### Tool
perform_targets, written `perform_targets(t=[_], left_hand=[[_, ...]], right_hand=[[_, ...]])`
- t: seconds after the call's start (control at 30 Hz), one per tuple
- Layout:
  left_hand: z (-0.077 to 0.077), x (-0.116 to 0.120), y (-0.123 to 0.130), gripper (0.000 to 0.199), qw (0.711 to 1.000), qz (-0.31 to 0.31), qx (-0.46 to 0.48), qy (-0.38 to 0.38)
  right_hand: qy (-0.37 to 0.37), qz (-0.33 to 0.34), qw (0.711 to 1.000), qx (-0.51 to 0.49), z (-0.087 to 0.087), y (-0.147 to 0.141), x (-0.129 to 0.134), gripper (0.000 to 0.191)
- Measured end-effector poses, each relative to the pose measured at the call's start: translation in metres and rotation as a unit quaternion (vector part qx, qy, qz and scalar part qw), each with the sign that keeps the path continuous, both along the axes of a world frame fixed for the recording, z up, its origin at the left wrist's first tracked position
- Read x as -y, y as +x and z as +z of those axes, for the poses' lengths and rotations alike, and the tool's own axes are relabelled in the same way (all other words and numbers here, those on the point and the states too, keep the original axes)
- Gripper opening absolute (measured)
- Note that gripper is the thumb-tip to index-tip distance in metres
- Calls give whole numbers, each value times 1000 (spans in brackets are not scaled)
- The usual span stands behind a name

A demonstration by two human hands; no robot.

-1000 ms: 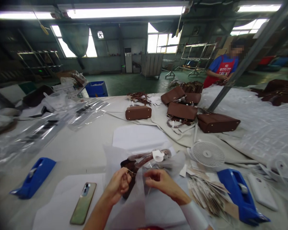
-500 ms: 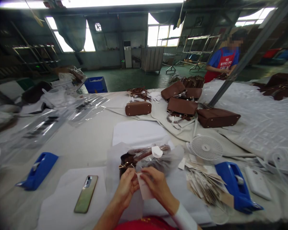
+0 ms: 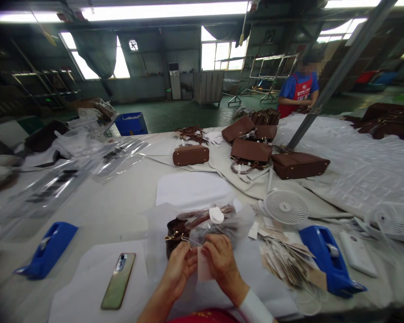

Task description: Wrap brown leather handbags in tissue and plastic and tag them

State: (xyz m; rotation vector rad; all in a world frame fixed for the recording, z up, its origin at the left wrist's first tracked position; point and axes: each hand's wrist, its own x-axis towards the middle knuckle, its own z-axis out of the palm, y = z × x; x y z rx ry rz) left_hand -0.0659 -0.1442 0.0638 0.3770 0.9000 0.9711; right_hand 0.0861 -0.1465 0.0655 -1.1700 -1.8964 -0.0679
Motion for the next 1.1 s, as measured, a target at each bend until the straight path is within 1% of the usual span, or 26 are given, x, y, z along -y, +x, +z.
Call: perform_targets(t=[0.03, 0.07, 0.1, 0.13, 0.17, 0.23, 0.3, 0.33, 0.37, 0.4, 0.47, 0.53, 0.6, 0.67, 0.73, 0.83, 0.9, 1.0, 1.1], left_hand=[[-4, -1, -1, 42, 999, -7, -40, 19], [-9, -3, -3, 40, 995, -13, -92, 40], [-14, -5, -5, 38, 986, -17, -151, 63], [-17, -8, -8, 36, 972, -16, -213, 93], [-20, -10, -11, 34, 954, -6, -272, 128], [-19, -14, -16, 31, 907, 40, -360, 214], [-11, -17, -20, 28, 862, 95, -407, 289], [-6, -18, -21, 27, 847, 113, -415, 312], [-1, -19, -22, 27, 843, 122, -412, 324], [4, -20, -22, 27, 850, 118, -398, 325], [10, -21, -21, 26, 884, 99, -348, 297], [12, -22, -20, 28, 919, 78, -291, 255], [10, -22, -18, 30, 942, 65, -245, 222], [6, -22, -18, 33, 953, 62, -212, 207], [2, -23, -19, 37, 959, 63, -195, 198], [-1, -25, -22, 41, 960, 50, -202, 189], [0, -26, -24, 38, 954, 29, -229, 193], [4, -25, -27, 29, 928, -5, -296, 227], [9, -22, -29, 26, 903, -16, -343, 258]], right_hand=[[-20, -14, 999, -37, 1, 1, 0, 10], [-55, -29, 995, -83, 2, 2, 0, 11], [-104, -43, 985, -133, 3, 3, -1, 12], [-158, -57, 968, -187, 3, 4, -2, 14], [-214, -67, 944, -244, 4, 4, -4, 16], [-311, -65, 877, -361, 3, 3, -8, 26], [-378, -34, 803, -461, 1, 1, -12, 37], [-404, -15, 768, -497, 1, 0, -14, 40], [-427, 2, 737, -524, 1, -1, -15, 41], [-445, 16, 711, -545, 1, -2, -15, 41], [-470, 40, 668, -576, 4, -4, -15, 40], [-482, 60, 638, -597, 9, -5, -15, 40], [-487, 76, 620, -611, 12, -5, -15, 41], [-486, 84, 613, -617, 14, -7, -16, 41], [-478, 80, 619, -617, 14, -9, -17, 38], [-467, 68, 637, -610, 12, -11, -19, 33], [-465, 69, 639, -609, 11, -11, -20, 36], [-465, 70, 634, -615, 11, -10, -20, 42], [-470, 74, 630, -613, 11, -8, -19, 37]])
